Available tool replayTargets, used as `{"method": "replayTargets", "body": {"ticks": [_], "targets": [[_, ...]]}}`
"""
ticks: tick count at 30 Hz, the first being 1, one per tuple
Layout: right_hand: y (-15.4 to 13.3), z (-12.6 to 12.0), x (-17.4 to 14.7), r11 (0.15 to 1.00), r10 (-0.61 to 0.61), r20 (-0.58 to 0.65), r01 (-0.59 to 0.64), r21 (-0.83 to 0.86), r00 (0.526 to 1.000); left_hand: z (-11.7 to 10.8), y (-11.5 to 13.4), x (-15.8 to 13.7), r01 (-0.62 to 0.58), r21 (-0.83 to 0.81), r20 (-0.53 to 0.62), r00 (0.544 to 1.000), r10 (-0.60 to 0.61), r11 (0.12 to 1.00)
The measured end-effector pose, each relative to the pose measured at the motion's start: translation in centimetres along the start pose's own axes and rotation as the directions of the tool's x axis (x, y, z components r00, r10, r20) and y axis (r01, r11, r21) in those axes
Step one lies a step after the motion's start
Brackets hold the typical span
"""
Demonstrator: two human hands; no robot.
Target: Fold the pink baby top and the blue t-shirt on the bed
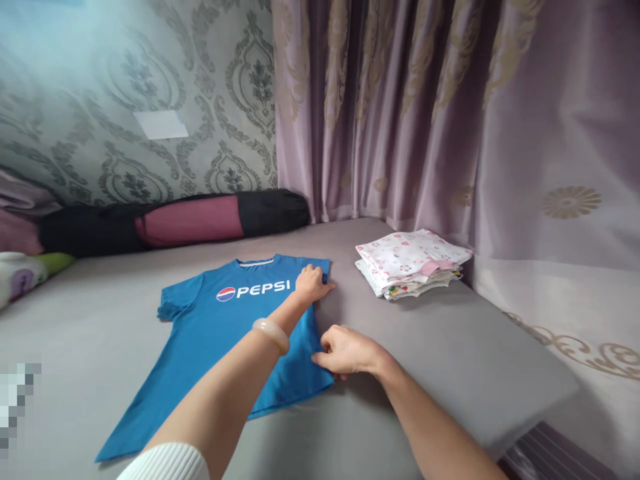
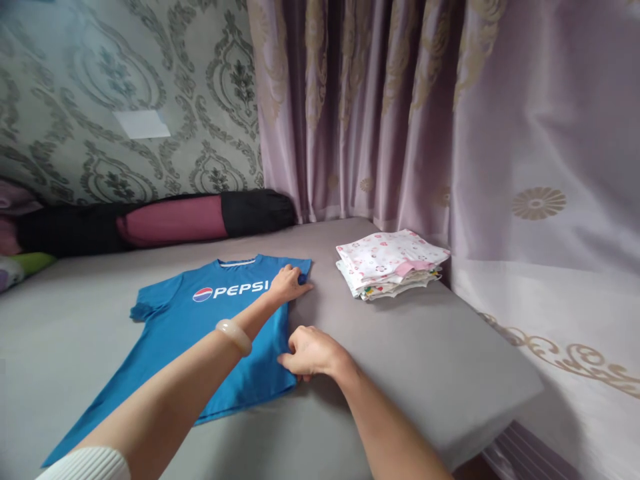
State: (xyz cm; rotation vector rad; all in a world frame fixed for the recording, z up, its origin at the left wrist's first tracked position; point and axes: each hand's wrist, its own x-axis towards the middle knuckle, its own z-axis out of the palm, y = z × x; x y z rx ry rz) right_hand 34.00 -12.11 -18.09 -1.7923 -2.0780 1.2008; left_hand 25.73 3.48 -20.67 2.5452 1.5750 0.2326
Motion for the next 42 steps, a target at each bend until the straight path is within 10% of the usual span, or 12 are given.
{"method": "replayTargets", "body": {"ticks": [5, 26, 42], "targets": [[0.3, 0.0, 0.4, 0.998, -0.054, -0.223, 0.046, -0.04, 0.973, -0.4, 1.3, 1.4, -0.024, 0.065, 0.106, 0.994, 0.017, 0.998], [0.5, 1.5, 1.0, 0.998, -0.063, -0.14, 0.066, 0.013, 0.988, -2.3, -2.9, 4.1, -0.166, -0.109, 0.164, 0.969, 0.183, 0.98], [0.6, 1.7, 0.7, 0.989, -0.086, -0.139, 0.102, 0.108, 0.986, -0.2, -2.5, 4.5, 0.052, -0.319, -0.014, 0.998, -0.06, 0.946]]}}
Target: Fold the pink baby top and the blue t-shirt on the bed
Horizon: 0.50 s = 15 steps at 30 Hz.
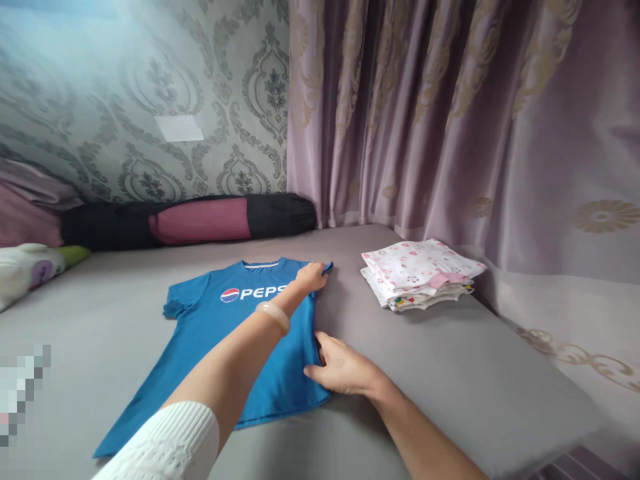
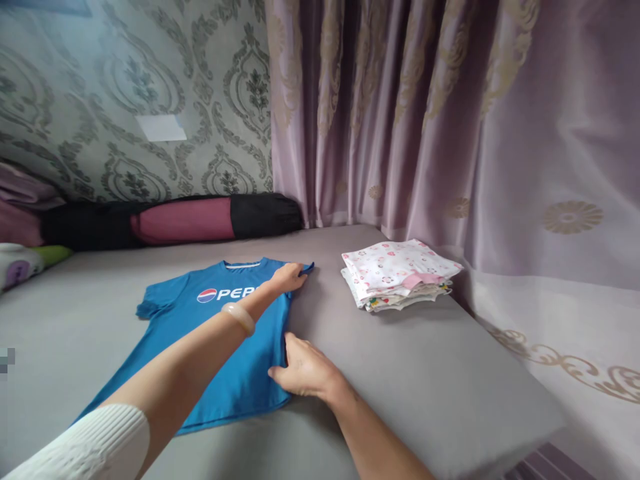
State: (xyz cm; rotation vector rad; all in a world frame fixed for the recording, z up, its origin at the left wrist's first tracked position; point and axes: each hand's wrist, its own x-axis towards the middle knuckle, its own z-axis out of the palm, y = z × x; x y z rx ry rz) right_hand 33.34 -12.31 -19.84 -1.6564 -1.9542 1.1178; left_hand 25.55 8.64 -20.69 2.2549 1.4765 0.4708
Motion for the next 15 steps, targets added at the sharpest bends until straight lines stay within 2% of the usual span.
{"method": "replayTargets", "body": {"ticks": [4, 7, 11, 15], "targets": [[-0.1, 0.1, 0.0, 1.0, -0.021, -0.007, 0.021, 0.02, 1.0, -1.8, -1.8, -0.2, 0.125, -0.191, -0.07, 0.988, -0.141, 0.974], [0.0, 0.4, 0.2, 0.999, -0.014, -0.002, 0.014, 0.036, 1.0, -3.1, -3.5, -1.1, 0.202, -0.363, -0.089, 0.964, -0.25, 0.909], [0.1, 1.1, 0.6, 0.998, -0.007, 0.001, 0.007, 0.068, 1.0, -4.2, -5.5, -2.7, 0.23, -0.556, -0.087, 0.94, -0.33, 0.799], [-0.5, 1.6, 0.3, 0.995, -0.041, -0.038, 0.045, 0.088, 0.998, -4.6, -7.4, -4.1, 0.239, -0.649, -0.079, 0.923, -0.376, 0.723]]}}
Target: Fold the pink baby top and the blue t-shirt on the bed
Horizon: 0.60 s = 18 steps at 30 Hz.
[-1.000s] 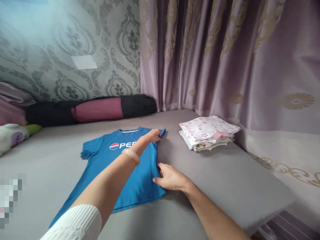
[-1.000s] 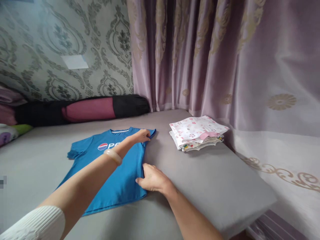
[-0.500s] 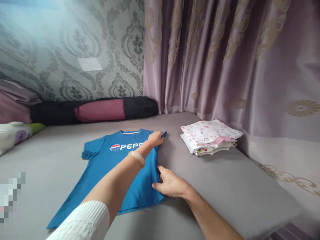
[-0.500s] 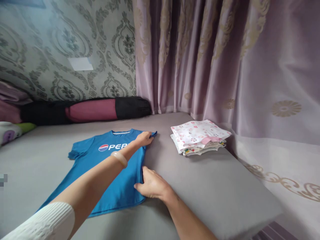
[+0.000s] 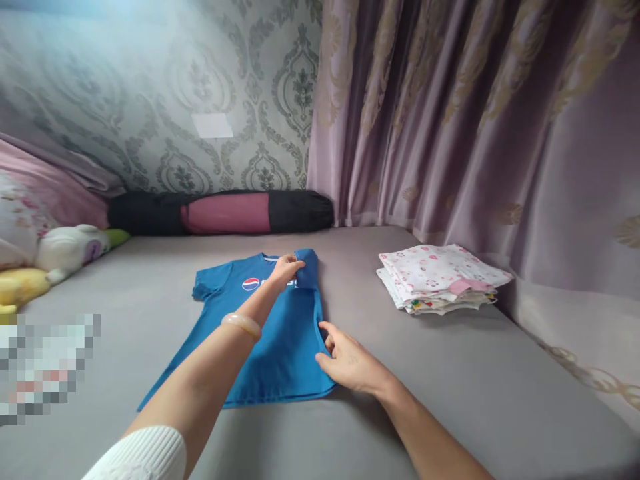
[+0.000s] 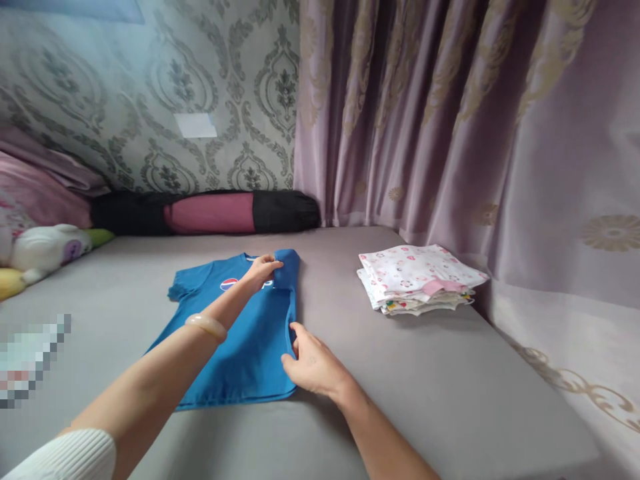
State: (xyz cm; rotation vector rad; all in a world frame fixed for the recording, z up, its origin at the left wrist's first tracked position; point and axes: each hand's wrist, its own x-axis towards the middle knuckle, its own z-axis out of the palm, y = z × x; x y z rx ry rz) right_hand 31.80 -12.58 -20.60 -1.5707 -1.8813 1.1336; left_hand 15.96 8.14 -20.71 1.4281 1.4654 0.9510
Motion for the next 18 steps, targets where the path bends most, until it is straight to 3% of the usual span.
{"method": "replayTargets", "body": {"ticks": [5, 11, 15, 18], "targets": [[-1.2, 0.4, -0.9, 0.995, -0.1, 0.03, 0.1, -0.01, 0.995, -1.2, -2.1, -0.5, 0.016, -0.036, -0.057, 0.998, -0.018, 0.999], [-1.8, 0.3, -1.2, 0.982, -0.182, 0.163, 0.173, 0.069, 0.97, -1.6, -4.1, -0.5, -0.221, 0.141, -0.05, 0.972, 0.23, 0.965], [-1.7, -0.2, -0.8, 0.983, -0.152, 0.325, 0.107, 0.152, 0.934, -1.4, -5.4, -0.1, -0.295, 0.18, -0.048, 0.95, 0.308, 0.938], [-1.8, -0.3, -0.7, 0.99, -0.124, 0.294, 0.099, 0.101, 0.948, -1.2, -6.0, 0.1, -0.335, 0.159, -0.079, 0.934, 0.35, 0.929]]}}
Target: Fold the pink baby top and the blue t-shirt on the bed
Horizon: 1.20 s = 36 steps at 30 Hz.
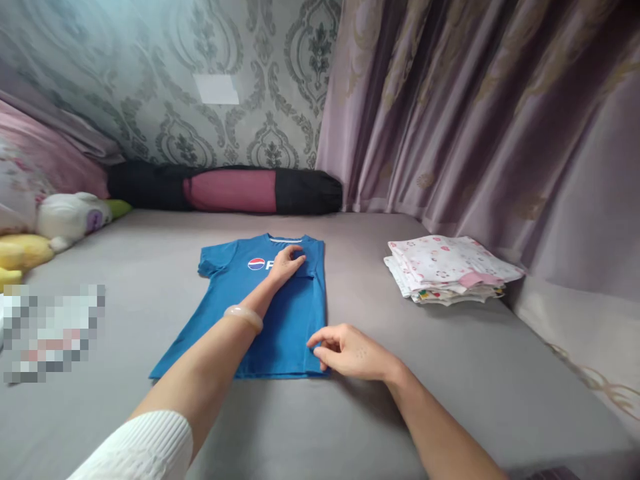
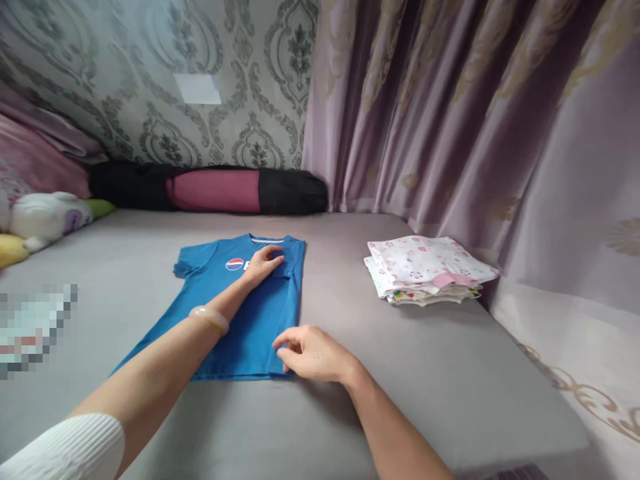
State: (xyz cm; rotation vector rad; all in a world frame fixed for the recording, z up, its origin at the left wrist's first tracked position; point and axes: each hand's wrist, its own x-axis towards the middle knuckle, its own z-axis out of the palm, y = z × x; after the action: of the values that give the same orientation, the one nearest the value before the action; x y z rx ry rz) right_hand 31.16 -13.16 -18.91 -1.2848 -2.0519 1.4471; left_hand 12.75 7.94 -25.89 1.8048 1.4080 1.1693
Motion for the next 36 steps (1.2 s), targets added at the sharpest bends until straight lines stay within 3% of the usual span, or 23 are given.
{"method": "replayTargets", "body": {"ticks": [3, 6, 12, 18, 20, 22, 24, 25, 29, 36], "targets": [[-0.5, 0.4, -0.1, 0.968, -0.11, -0.136, 0.075, -0.238, 0.985, 0.1, -0.2, 0.0, -0.019, 0.016, 0.004, 1.0, 0.019, 1.0], [-1.0, 0.6, -0.4, 0.89, -0.202, -0.079, 0.149, -0.43, 0.976, 0.2, -0.2, 0.0, -0.067, 0.043, -0.011, 0.998, 0.067, 0.997], [-1.1, -0.2, -0.8, 0.874, -0.204, 0.017, 0.19, -0.447, 0.979, 0.3, -0.3, -0.2, -0.157, 0.039, -0.018, 0.987, 0.158, 0.987], [-1.5, -1.2, -0.5, 0.899, -0.191, 0.103, 0.216, -0.38, 0.976, 0.6, -0.4, -0.3, -0.101, 0.015, -0.089, 0.991, 0.102, 0.995], [-1.4, -1.5, 0.6, 0.913, -0.175, 0.058, 0.184, -0.363, 0.983, 0.5, -0.2, -0.3, -0.084, 0.024, -0.095, 0.992, 0.086, 0.996], [-1.1, -1.6, 2.3, 0.909, -0.17, -0.129, 0.105, -0.403, 0.977, 0.5, -0.1, -0.4, -0.081, 0.027, -0.093, 0.992, 0.083, 0.996], [-0.4, -1.4, 4.4, 0.874, -0.175, -0.334, -0.011, -0.486, 0.926, 0.5, -0.2, -0.4, -0.095, 0.026, -0.089, 0.991, 0.097, 0.995], [0.1, -1.3, 5.4, 0.847, -0.153, -0.379, -0.076, -0.526, 0.913, 0.5, -0.3, -0.4, -0.111, 0.025, -0.085, 0.99, 0.113, 0.993], [1.9, -0.8, 8.7, 0.761, -0.009, -0.382, -0.242, -0.602, 0.924, 0.8, -1.2, -0.2, -0.219, 0.02, -0.068, 0.973, 0.22, 0.975], [3.2, -2.6, 12.7, 0.691, 0.014, -0.441, -0.328, -0.644, 0.897, 1.4, -2.3, 0.0, -0.305, 0.024, -0.063, 0.95, 0.306, 0.952]]}}
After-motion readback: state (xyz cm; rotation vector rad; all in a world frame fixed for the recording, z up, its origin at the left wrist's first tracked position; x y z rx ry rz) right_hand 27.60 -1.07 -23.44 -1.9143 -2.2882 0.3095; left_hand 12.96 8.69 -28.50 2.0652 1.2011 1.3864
